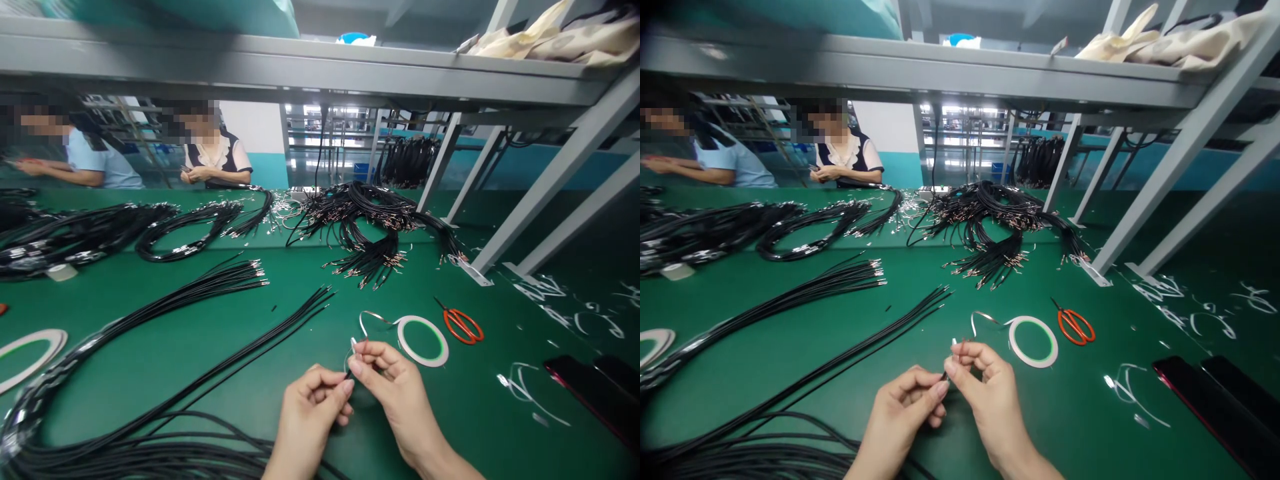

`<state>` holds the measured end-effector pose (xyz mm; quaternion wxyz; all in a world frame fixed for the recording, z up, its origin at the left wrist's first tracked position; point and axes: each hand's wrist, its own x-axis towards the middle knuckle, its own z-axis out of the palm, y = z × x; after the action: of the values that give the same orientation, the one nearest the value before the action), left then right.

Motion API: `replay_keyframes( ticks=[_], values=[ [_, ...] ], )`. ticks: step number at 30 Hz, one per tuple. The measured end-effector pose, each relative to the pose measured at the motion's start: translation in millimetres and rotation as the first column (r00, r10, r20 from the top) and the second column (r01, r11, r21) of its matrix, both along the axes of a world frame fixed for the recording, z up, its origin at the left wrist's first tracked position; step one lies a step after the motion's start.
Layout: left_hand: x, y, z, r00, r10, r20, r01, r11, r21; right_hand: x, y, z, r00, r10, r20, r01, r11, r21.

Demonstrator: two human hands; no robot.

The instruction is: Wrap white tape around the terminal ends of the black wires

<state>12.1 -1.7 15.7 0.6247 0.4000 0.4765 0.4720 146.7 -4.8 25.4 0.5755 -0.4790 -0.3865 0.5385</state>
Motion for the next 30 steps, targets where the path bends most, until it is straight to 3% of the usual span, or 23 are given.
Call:
replay_keyframes(
  ticks=[5,12,18,21,26,28,30],
  values=[
    [2.3,-1.7,-3.5,0.999,0.026,-0.040,-0.023,0.997,0.076,4.7,-1.1,1.3,0.991,0.132,-0.005,-0.132,0.990,-0.053],
    [3.1,-5.5,-2.4,0.964,0.137,-0.230,-0.077,0.965,0.252,0.8,-1.7,1.0,0.999,-0.008,-0.038,0.006,0.999,-0.034],
    [-1.2,-4.8,0.4,0.892,0.138,-0.431,0.051,0.916,0.399,0.8,1.8,-7.2,1.000,0.017,-0.014,-0.018,0.999,-0.043],
    [-4.5,0.0,5.0,0.859,0.090,-0.505,0.124,0.919,0.375,3.5,3.5,-11.6,0.999,0.035,-0.023,-0.037,0.997,-0.066],
    [-9.7,13.6,20.4,0.844,-0.199,-0.498,0.317,0.934,0.164,3.9,6.1,-15.0,0.999,0.049,-0.016,-0.050,0.996,-0.068],
    [-10.4,19.1,20.9,0.881,-0.228,-0.414,0.297,0.949,0.108,4.9,6.8,-12.9,0.999,0.020,0.032,-0.019,0.999,-0.032],
    [-9.9,22.9,16.3,0.948,-0.160,-0.275,0.181,0.982,0.053,7.3,6.3,-9.0,0.993,-0.052,0.103,0.052,0.999,0.001]
  ],
)
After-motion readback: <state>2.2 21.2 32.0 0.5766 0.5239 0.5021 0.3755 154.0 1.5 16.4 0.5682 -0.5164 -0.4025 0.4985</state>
